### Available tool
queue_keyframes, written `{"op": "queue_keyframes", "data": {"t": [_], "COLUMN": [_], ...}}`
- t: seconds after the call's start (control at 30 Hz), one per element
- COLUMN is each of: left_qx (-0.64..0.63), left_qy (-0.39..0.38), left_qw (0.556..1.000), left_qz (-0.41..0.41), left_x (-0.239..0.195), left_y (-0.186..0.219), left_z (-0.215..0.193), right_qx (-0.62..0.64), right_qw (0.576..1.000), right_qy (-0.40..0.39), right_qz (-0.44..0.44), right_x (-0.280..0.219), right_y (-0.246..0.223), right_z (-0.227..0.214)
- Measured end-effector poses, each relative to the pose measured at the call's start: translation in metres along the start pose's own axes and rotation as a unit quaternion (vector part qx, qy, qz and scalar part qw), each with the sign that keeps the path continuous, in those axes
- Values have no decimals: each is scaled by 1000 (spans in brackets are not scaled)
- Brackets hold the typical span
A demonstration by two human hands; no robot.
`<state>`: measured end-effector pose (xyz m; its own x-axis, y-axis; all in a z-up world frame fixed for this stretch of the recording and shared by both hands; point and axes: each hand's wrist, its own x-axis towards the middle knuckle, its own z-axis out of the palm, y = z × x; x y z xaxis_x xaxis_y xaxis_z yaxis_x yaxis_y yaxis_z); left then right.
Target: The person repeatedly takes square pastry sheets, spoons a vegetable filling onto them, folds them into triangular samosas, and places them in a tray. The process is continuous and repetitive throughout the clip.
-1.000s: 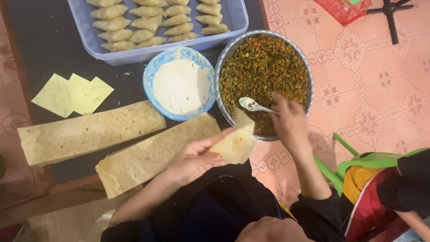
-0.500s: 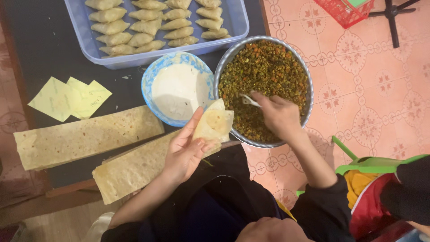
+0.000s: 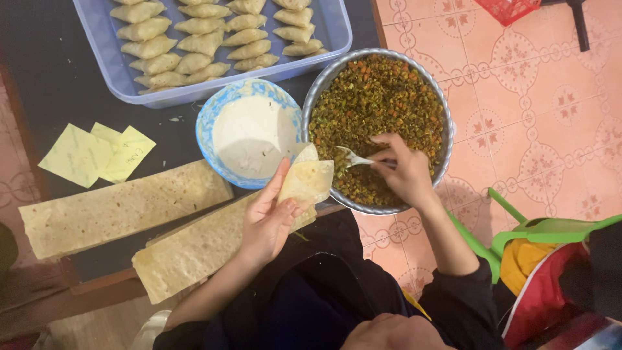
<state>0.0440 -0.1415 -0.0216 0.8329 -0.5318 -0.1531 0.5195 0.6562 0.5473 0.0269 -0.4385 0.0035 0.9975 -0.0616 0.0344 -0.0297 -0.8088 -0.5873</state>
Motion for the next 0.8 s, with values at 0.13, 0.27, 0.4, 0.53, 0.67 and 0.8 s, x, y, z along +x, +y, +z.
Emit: {"op": "queue_keyframes", "data": {"t": [0.13, 0.27, 0.4, 0.53, 0.67, 0.8], "left_qx": [22, 20, 26, 29, 30, 29], "left_qy": [-3, -13, -10, 4, 9, 6], "left_qw": [1000, 1000, 1000, 999, 999, 999], "left_qz": [1, -1, 9, 18, 28, 18], "left_x": [2, 6, 6, 5, 5, 8], "left_y": [-3, -5, -4, 5, 6, 5], "left_z": [0, 4, 9, 13, 15, 14], "right_qx": [57, -25, -84, -45, 15, 112], "right_qw": [998, 999, 985, 997, 999, 993], "right_qy": [4, 38, 75, 2, 11, 22], "right_qz": [23, -20, -134, -67, -27, 30], "right_x": [-9, -11, -15, -17, -21, -28], "right_y": [3, -8, -19, -24, -22, -13], "right_z": [-7, -5, -7, -15, -15, -17]}}
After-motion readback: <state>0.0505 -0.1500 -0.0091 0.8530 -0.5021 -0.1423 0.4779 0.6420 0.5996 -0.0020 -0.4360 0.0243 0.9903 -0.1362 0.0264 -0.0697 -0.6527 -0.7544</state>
